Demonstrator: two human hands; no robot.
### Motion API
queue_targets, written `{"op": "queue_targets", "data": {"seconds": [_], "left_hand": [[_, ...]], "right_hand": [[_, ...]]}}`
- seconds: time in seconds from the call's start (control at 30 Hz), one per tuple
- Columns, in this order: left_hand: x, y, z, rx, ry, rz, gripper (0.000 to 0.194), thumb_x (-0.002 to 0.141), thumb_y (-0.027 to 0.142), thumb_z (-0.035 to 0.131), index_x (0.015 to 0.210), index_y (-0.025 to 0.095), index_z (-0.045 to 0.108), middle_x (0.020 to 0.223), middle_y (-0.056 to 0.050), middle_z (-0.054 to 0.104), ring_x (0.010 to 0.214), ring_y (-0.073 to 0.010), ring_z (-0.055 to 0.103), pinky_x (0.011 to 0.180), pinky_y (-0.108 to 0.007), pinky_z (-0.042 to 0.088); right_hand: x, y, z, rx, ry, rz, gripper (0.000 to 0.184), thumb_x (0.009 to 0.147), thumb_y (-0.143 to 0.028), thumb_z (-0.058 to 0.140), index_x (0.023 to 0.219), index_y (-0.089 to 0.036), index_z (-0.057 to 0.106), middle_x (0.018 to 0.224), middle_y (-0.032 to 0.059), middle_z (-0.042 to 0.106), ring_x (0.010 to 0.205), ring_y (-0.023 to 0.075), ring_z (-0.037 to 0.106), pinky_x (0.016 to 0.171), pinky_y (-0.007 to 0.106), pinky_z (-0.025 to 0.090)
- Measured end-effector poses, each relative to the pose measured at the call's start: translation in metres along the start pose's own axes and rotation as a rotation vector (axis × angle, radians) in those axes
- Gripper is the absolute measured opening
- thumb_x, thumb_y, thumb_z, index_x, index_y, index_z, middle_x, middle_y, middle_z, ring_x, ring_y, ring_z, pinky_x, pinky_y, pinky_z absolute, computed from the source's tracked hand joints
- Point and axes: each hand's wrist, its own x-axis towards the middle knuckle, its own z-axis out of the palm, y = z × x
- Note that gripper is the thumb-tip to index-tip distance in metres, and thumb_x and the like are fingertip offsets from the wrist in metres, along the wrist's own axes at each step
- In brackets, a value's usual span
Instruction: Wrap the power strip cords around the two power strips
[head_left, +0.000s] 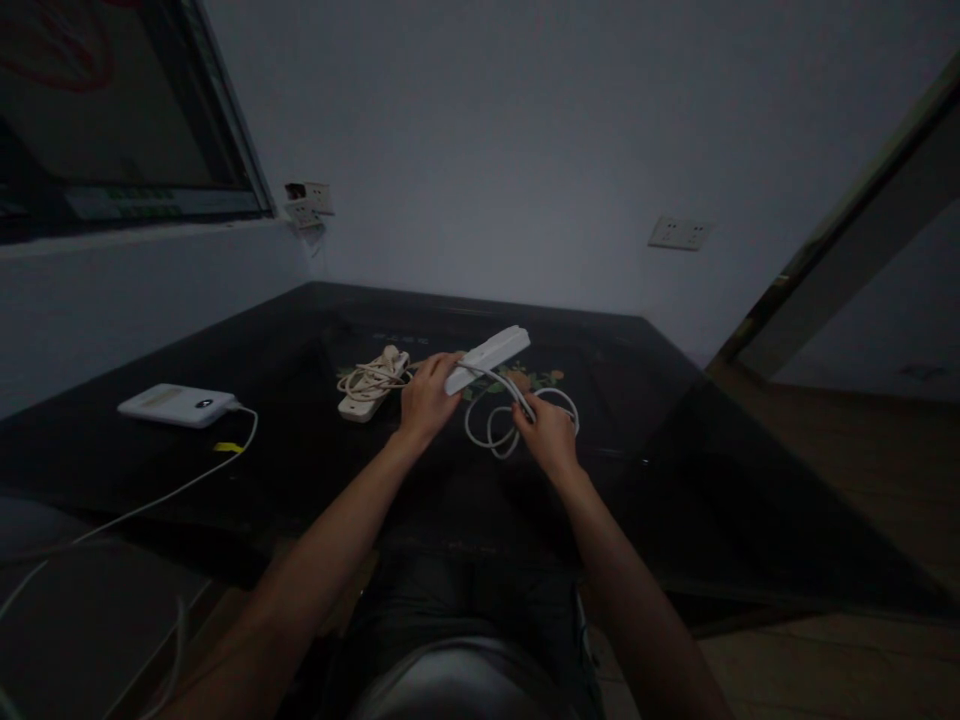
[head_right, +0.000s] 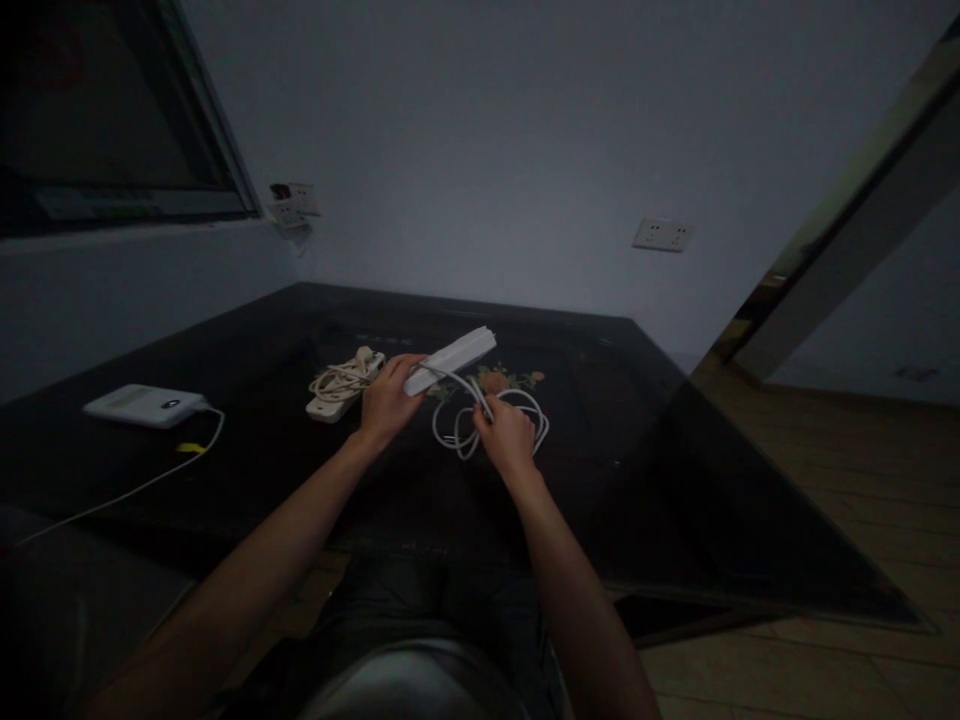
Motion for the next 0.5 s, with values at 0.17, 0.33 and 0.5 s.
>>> {"op": "queue_targets", "data": {"seconds": [0.17,0.33,0.5], "left_hand": [[0.0,-0.004,0.001,0.135,-0.04,-0.021,0.047,0.081,0.017,0.058,0.126,0.029,0.053,0.125,-0.006,0.057,0.108,-0.0266,0.058,0.086,-0.035,0.049],[0.0,-0.008,0.005,0.175,-0.148,0.041,0.054,0.081,0.016,0.057,0.133,0.027,0.048,0.129,-0.006,0.057,0.115,-0.0268,0.055,0.09,-0.036,0.048],[0.001,-0.007,0.003,0.148,-0.253,0.172,0.065,0.081,0.013,0.055,0.142,0.025,0.036,0.136,-0.006,0.053,0.122,-0.0234,0.051,0.099,-0.035,0.043]], "right_hand": [[0.001,0.005,-0.002,0.013,-0.015,-0.068,0.023,0.088,-0.037,0.05,0.086,-0.023,0.069,0.075,0.0036,0.071,0.068,0.0184,0.063,0.056,0.024,0.031],[0.003,0.018,-0.009,-0.044,0.179,-0.212,0.021,0.089,-0.032,0.052,0.094,-0.023,0.07,0.085,0.0039,0.07,0.075,0.0171,0.063,0.059,0.024,0.033],[0.01,0.028,-0.039,-0.138,0.343,-0.403,0.02,0.089,-0.029,0.055,0.098,-0.024,0.071,0.087,0.0044,0.068,0.077,0.0167,0.06,0.062,0.025,0.036]]}}
